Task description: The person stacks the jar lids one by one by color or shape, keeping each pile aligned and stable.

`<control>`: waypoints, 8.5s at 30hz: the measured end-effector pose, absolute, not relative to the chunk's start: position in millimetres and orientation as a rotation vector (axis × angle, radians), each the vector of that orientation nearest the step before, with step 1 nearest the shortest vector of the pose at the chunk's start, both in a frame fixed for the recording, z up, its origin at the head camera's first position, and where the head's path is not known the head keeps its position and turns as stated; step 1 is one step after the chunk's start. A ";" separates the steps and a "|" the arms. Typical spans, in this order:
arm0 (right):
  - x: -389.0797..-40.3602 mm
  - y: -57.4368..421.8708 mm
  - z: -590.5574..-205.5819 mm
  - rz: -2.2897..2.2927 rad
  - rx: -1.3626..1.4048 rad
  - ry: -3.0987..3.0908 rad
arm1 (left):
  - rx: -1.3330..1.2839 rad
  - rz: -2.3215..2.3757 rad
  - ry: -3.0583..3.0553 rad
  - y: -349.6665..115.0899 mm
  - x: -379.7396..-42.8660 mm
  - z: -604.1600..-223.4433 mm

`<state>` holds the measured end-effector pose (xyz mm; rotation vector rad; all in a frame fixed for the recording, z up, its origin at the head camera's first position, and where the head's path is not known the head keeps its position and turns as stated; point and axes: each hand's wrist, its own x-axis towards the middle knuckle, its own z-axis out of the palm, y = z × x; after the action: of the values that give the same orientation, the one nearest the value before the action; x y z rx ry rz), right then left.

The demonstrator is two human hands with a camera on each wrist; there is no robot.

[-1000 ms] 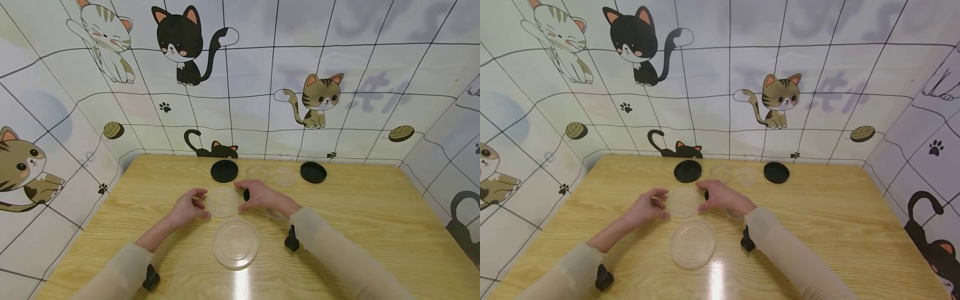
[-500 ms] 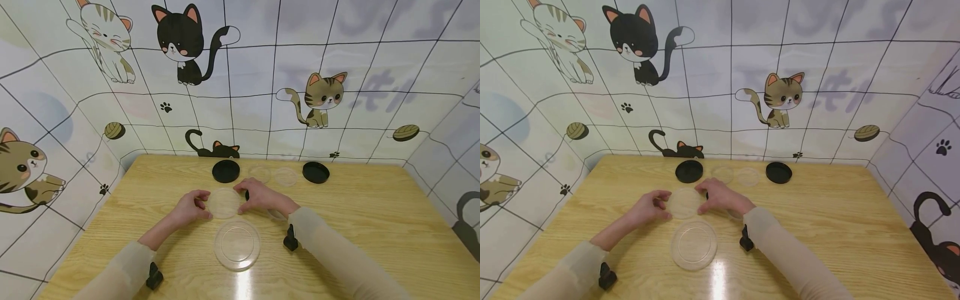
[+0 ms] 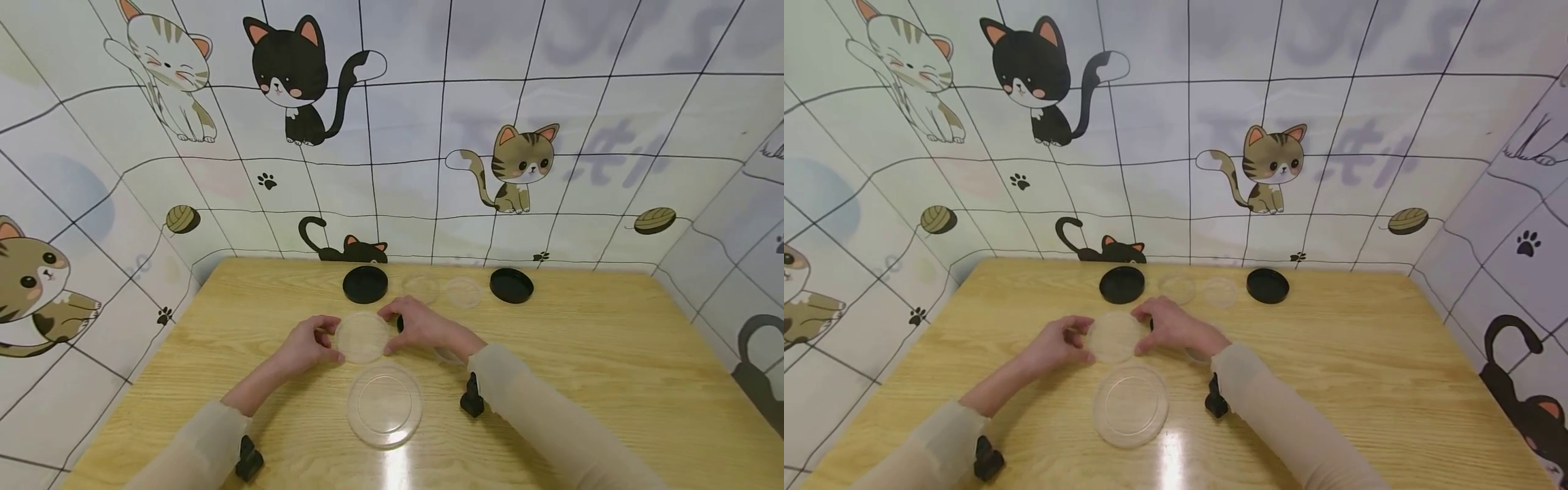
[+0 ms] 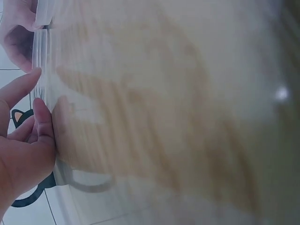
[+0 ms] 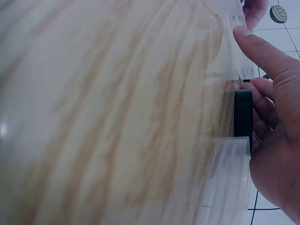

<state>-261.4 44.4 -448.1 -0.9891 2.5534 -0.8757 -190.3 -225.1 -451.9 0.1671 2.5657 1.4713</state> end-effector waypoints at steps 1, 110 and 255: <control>-260.4 44.7 -447.2 -0.887 -0.980 2.544 | 0.169 1.478 2.561 -225.4 -190.0 -452.2; -156.4 78.4 -444.4 -1.246 -0.981 2.432 | 0.322 1.537 2.399 -204.2 -112.1 -444.1; -169.0 127.9 -434.1 -1.499 -0.758 2.395 | 0.424 1.704 2.299 -139.9 -150.3 -426.2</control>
<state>-169.0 127.9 -434.1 -0.7581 2.3950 -1.4991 -150.3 -139.9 -426.2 0.4237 2.2988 1.7037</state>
